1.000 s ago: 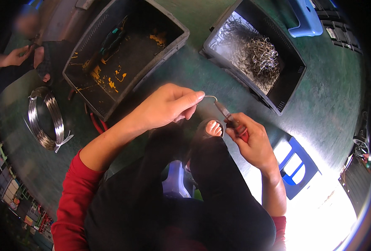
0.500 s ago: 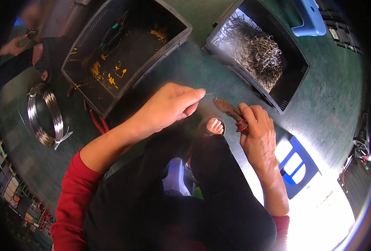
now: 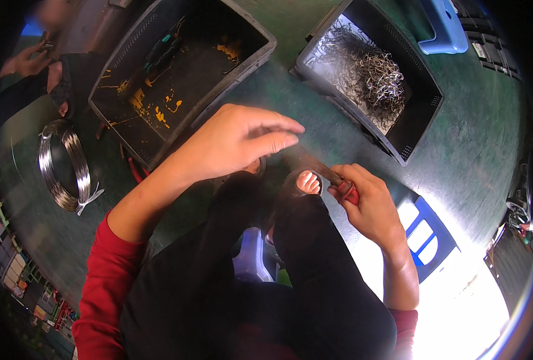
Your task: The person uses pliers to bend small pieces of metal wire into hooks and places them into a black crate. They repeatedly pick up wire segments, bend them, and deposit the finished hooks into the crate.
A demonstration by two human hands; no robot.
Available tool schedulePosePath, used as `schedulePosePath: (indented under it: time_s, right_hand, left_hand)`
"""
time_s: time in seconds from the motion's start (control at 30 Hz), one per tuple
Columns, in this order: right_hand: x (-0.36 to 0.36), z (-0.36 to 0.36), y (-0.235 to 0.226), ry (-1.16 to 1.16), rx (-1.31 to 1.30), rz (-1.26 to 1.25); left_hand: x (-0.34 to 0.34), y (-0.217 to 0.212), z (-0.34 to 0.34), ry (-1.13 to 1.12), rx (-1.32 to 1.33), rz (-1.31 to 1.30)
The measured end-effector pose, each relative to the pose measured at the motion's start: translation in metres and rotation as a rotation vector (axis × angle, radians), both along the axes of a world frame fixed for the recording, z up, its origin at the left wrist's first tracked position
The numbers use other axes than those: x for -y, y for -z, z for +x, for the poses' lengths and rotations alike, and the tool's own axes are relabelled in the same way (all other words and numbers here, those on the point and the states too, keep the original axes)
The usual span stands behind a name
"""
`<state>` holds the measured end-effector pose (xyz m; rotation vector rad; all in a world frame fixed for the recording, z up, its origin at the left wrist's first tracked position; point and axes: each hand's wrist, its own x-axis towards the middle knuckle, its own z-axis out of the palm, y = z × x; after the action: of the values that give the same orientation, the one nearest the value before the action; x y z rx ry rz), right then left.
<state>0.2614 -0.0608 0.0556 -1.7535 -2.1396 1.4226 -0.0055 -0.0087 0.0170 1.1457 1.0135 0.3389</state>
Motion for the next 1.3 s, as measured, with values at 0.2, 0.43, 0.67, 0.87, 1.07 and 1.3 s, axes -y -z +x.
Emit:
schedulePosePath:
  time_s: [0.2, 0.43, 0.67, 0.87, 1.07, 1.3]
  right_hand:
    - [-0.005, 0.001, -0.003, 0.138, -0.217, -0.335]
    - [-0.003, 0.004, 0.0, 0.193, -0.235, -0.558]
    - [-0.003, 0.005, -0.002, 0.262, -0.389, -0.696]
    - [-0.003, 0.002, 0.001, 0.178, -0.273, -0.511]
    - [0.002, -0.005, 0.004, 0.158, -0.156, -0.316]
    - [0.009, -0.012, 0.007, 0.201, -0.154, -0.239]
  left_hand:
    - [0.005, 0.0, 0.011, -0.046, 0.116, -0.172]
    - [0.01, -0.003, 0.014, -0.004, 0.106, -0.099]
    - [0.006, 0.002, 0.013, 0.056, 0.193, -0.167]
    - [0.013, -0.001, 0.014, 0.035, 0.17, -0.159]
    - [0.021, -0.009, 0.018, 0.004, 0.019, 0.058]
    - [0.026, -0.009, 0.024, -0.048, -0.038, 0.149]
